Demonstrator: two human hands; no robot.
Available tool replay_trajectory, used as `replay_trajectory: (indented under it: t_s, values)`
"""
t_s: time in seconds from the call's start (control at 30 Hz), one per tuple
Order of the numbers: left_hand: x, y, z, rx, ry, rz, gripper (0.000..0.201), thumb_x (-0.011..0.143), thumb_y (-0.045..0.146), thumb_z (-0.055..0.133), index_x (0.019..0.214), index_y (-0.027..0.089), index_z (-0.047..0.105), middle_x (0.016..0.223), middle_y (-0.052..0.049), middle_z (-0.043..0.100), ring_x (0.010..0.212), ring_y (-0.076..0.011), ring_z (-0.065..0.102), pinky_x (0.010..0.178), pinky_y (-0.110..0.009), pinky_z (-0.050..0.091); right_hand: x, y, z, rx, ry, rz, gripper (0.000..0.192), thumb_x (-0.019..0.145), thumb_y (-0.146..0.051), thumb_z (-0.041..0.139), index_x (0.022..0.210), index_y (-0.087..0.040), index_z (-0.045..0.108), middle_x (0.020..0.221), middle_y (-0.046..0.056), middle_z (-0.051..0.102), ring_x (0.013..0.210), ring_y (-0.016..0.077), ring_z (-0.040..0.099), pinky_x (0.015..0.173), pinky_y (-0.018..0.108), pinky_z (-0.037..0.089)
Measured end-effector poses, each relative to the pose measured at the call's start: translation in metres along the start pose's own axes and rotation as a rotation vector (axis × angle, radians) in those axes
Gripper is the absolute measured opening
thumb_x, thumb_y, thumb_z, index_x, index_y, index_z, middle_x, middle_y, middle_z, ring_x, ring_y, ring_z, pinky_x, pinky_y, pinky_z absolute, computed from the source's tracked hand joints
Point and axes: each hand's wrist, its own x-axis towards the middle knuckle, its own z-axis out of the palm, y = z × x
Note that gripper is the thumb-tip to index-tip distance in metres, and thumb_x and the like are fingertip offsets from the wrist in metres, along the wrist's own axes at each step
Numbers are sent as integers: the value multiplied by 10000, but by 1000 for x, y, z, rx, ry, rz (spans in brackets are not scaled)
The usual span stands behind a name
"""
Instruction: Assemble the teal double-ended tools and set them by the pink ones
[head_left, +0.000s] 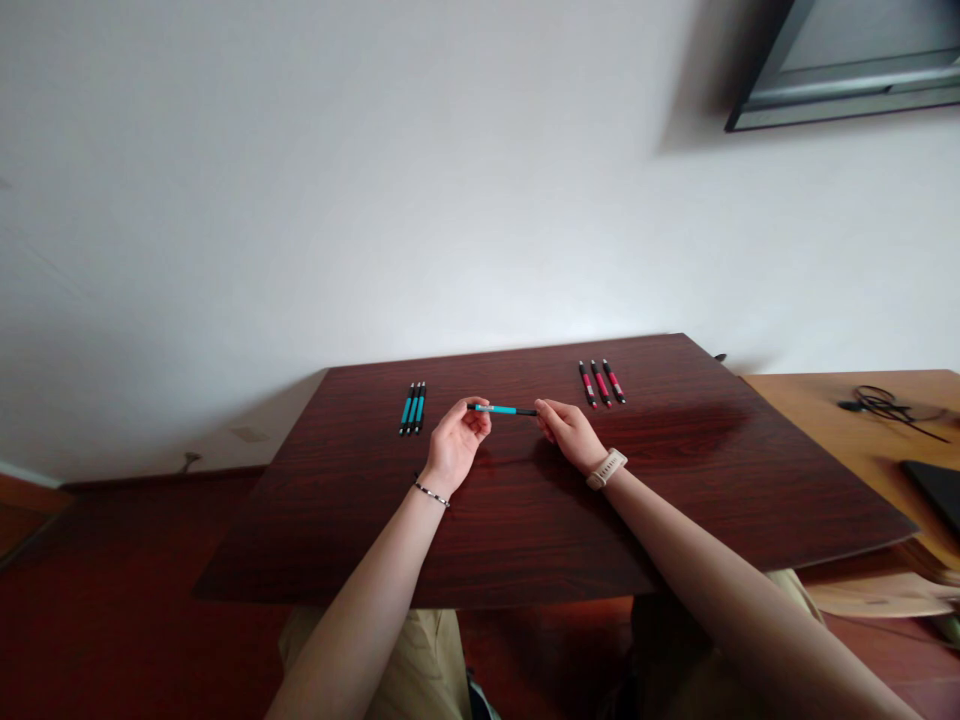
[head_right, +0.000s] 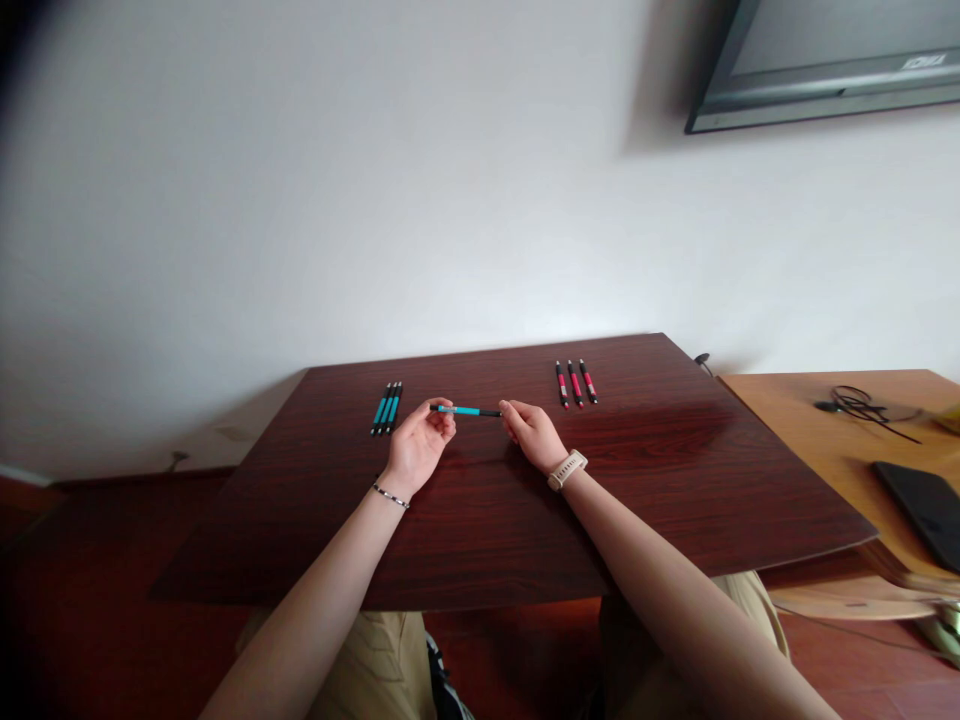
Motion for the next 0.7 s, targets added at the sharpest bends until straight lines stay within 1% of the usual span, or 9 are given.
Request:
replay_trajectory:
  t_s: [0.23,0.37,0.5,0.7]
  values:
    - [0,-1,-1,44,-22,32,175,930,293,743,985,131,776,941,-97,734,833,-160,675,814,-300,561,0,0,0,31,-23,47,682,963,-830,516,626,-248,401,563,-21,414,520,137,334,518,313,275]
    - [0,-2,-1,27,-19,18,197,946,310,728,1003,128,778,962,-101,743,847,-161,686,834,-298,566,-1,-3,1,23,-12,47,700,970,-829,504,589,-248,415,530,-15,426,503,140,357,521,315,296]
    - [1,-3,-2,12,-28,-9,241,954,344,735,1032,120,779,952,-104,746,863,-165,696,844,-297,576,0,-4,2,31,20,53,694,976,-822,501,597,-243,447,538,-11,455,505,144,392,527,313,320]
    - [-1,0,-1,46,-53,21,196,941,306,755,1018,128,785,952,-93,734,852,-152,684,823,-276,570,0,0,0,44,-29,52,702,978,-809,521,584,-242,392,525,-26,404,499,126,337,516,308,280]
